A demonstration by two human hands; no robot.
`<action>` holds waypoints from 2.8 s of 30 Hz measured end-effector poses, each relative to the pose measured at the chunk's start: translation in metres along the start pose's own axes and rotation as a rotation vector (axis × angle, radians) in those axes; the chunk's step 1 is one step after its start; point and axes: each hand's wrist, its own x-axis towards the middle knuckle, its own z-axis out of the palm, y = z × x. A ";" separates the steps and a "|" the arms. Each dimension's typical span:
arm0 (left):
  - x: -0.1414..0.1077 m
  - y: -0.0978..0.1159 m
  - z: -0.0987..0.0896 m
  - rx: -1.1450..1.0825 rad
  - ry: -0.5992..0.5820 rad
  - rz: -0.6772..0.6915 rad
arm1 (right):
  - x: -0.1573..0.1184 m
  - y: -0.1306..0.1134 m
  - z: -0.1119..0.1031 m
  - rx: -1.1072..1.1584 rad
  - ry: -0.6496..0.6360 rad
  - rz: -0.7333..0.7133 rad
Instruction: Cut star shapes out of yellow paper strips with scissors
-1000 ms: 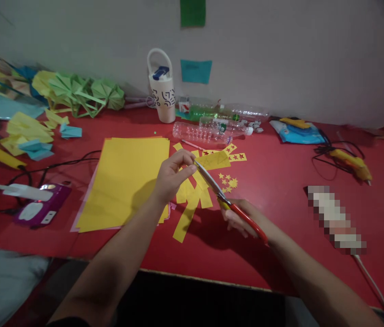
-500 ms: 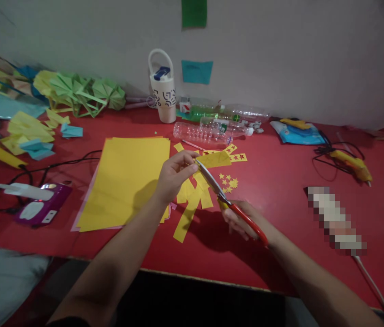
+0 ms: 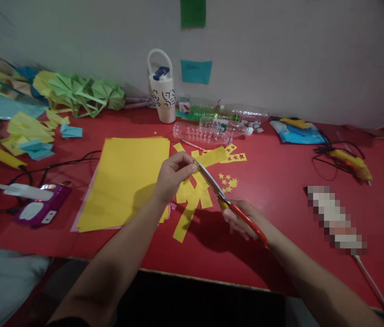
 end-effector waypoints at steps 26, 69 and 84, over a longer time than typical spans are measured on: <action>-0.002 -0.004 0.008 -0.183 -0.138 -0.281 | 0.015 0.001 -0.013 0.250 0.380 -0.200; 0.001 -0.026 0.041 0.129 -0.382 -0.476 | 0.028 0.008 -0.035 0.271 0.665 -0.301; -0.018 -0.032 0.036 0.067 -0.327 -0.534 | 0.026 0.010 -0.019 0.243 0.432 -0.222</action>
